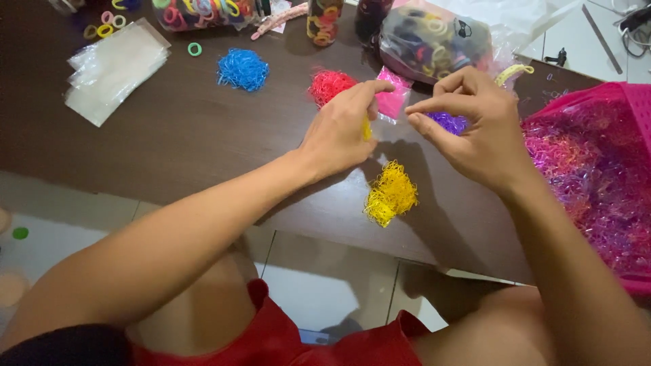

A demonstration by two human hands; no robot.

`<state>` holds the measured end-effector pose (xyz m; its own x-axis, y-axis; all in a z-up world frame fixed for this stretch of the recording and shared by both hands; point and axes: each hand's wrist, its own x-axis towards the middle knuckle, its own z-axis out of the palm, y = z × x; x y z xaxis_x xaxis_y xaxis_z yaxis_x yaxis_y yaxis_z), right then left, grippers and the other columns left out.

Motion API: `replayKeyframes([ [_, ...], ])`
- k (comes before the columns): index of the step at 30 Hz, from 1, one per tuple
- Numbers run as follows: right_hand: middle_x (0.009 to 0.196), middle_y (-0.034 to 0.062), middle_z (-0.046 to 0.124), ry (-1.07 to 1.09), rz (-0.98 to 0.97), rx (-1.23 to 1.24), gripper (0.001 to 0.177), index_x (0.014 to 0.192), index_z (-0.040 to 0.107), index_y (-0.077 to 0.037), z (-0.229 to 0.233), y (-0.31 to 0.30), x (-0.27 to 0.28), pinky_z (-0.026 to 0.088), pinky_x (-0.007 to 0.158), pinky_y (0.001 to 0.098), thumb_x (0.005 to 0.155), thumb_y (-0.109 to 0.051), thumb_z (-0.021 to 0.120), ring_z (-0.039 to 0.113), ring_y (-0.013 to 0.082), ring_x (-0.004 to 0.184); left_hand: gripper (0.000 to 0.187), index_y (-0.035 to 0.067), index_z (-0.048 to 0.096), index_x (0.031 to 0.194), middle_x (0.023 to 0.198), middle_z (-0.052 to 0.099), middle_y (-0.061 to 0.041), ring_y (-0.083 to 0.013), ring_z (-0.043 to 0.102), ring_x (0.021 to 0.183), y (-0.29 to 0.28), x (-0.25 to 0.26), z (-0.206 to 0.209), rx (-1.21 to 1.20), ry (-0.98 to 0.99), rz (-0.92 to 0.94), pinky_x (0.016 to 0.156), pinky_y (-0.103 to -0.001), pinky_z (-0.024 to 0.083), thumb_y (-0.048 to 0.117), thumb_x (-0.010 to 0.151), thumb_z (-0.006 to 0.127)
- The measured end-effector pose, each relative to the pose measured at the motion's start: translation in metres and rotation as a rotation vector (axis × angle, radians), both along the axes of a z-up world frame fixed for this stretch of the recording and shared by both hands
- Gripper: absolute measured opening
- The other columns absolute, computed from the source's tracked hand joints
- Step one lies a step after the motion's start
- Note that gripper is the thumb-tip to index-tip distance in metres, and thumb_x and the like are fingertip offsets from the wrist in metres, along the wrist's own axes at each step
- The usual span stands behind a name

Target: Sorting yellow rubber bands from a pile and placing them into a small plastic bag.

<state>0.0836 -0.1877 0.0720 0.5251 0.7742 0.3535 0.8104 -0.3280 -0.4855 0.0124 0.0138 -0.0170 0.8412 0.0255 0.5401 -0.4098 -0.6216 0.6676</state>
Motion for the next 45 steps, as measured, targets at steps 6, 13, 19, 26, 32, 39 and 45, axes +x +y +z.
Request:
replayKeyframes([
  [6, 0.114, 0.0139, 0.050, 0.029, 0.029, 0.019, 0.013, 0.106, 0.079, 0.002, 0.003, -0.001, -0.001, 0.038, 0.072, 0.0295, 0.099, -0.002, 0.069, 0.043, 0.0202, 0.088, 0.070, 0.008, 0.055, 0.132, 0.090, 0.061, -0.003, -0.0191, 0.061, 0.081, 0.000, -0.001, 0.000, 0.004, 0.010, 0.000, 0.072, -0.033, 0.053, -0.009, 0.066, 0.071],
  [13, 0.139, 0.0187, 0.053, -0.053, 0.133, -0.212, 0.026, 0.102, 0.079, -0.007, -0.001, -0.006, 0.006, 0.043, 0.095, 0.0410, 0.082, -0.025, 0.078, 0.048, 0.0315, 0.115, 0.074, 0.010, 0.051, 0.135, 0.094, 0.061, -0.004, -0.0175, 0.061, 0.085, 0.000, 0.002, -0.005, 0.048, -0.021, -0.033, 0.073, -0.031, 0.056, -0.010, 0.068, 0.073],
  [19, 0.120, 0.0094, 0.068, 0.177, 0.184, -0.288, 0.027, 0.109, 0.079, -0.011, -0.009, 0.000, 0.001, 0.051, 0.084, 0.0358, 0.083, -0.018, 0.076, 0.066, 0.0236, 0.100, 0.073, 0.005, 0.052, 0.133, 0.115, 0.064, -0.010, -0.0225, 0.066, 0.094, -0.010, -0.006, 0.006, 0.025, -0.090, -0.089, 0.082, -0.034, 0.059, -0.009, 0.065, 0.076],
  [26, 0.110, 0.0232, 0.068, 0.426, 0.049, -0.367, 0.046, 0.102, 0.075, -0.005, -0.010, -0.004, 0.011, 0.054, 0.075, 0.0476, 0.109, -0.037, 0.042, 0.066, 0.0339, 0.089, 0.073, 0.006, 0.053, 0.141, 0.097, 0.060, -0.010, -0.0312, 0.067, 0.091, -0.010, 0.002, -0.002, -0.028, -0.062, -0.137, 0.089, -0.046, 0.058, -0.001, 0.076, 0.085],
  [32, 0.103, 0.0074, 0.065, 0.559, 0.125, -0.105, 0.038, 0.115, 0.072, -0.003, 0.002, -0.017, 0.020, 0.044, 0.079, 0.0283, 0.107, -0.019, 0.039, 0.054, 0.0153, 0.087, 0.083, 0.012, 0.035, 0.151, 0.117, 0.071, -0.022, -0.0167, 0.070, 0.086, -0.001, 0.002, 0.003, -0.762, 0.286, -0.445, 0.059, -0.021, 0.060, 0.000, 0.084, 0.082],
  [39, 0.102, 0.0107, 0.062, 0.614, 0.131, -0.029, 0.036, 0.112, 0.071, 0.004, 0.001, -0.023, 0.023, 0.046, 0.079, 0.0290, 0.107, -0.016, 0.041, 0.054, 0.0169, 0.087, 0.058, -0.007, 0.048, 0.140, 0.099, 0.073, -0.020, -0.0217, 0.075, 0.085, -0.002, 0.002, 0.009, -1.041, 0.455, -0.556, 0.073, -0.027, 0.065, 0.010, 0.091, 0.072],
  [45, 0.097, 0.0105, 0.067, 0.451, 0.127, -0.011, 0.025, 0.113, 0.071, 0.003, 0.006, -0.021, 0.020, 0.046, 0.075, 0.0263, 0.106, -0.008, 0.049, 0.056, 0.0156, 0.081, 0.050, -0.005, 0.054, 0.138, 0.103, 0.076, -0.018, -0.0201, 0.076, 0.084, 0.000, 0.002, 0.008, -1.032, 0.436, -0.519, 0.073, -0.027, 0.065, 0.005, 0.092, 0.072],
])
